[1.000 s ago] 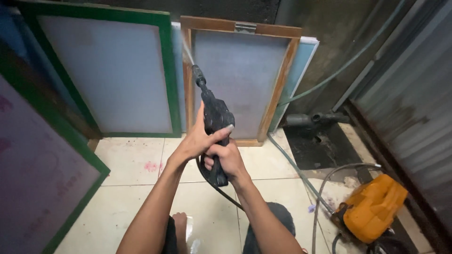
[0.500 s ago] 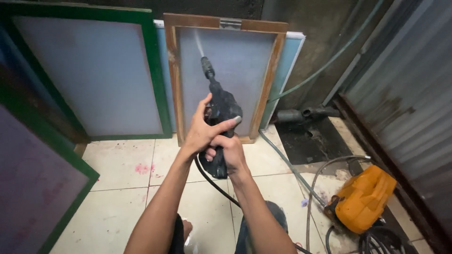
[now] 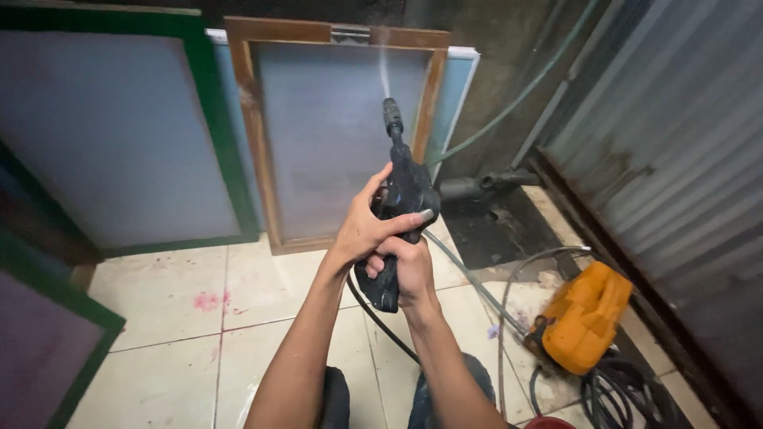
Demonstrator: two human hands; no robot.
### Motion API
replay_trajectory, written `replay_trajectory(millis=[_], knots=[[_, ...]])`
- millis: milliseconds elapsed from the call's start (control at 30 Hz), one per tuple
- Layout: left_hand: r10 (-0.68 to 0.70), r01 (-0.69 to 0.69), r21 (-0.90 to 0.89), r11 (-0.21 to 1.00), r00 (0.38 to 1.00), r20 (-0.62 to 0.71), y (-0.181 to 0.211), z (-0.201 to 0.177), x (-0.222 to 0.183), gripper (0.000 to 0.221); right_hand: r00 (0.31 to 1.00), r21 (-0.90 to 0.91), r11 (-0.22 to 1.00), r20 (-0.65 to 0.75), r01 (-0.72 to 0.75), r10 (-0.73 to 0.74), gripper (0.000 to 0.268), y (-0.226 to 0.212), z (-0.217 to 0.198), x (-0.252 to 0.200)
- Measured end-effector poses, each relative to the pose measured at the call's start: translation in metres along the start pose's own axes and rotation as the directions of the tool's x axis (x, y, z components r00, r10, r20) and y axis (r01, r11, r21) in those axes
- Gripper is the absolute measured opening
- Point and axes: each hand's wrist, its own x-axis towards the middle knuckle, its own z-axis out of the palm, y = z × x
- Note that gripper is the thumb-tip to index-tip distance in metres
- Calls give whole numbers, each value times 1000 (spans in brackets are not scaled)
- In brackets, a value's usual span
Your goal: A person uses a high-pressure water sprayer to clean a screen printing frame in a washing area.
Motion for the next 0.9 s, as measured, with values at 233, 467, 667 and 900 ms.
replay_trajectory(millis=[233,467,667,900], knots=[[26,-21,-38,999,991,130,-38,3,12,107,996,-60,998,-95,-11,5,8,10,-13,-1],[9,7,-48,999,947,320,-54,-4,-3,94,981,-124,992,-193,9,-33,5,30,-17,-17],[-12,-26,125,992,954,299,-39,-13,-18,102,991,-86,996,-136,4,-16,6,35,-13,-26],[-61,-4,203,979,948,313,-22,-1,-28,100,983,-101,995,-182,18,-36,11,33,-10,-42]])
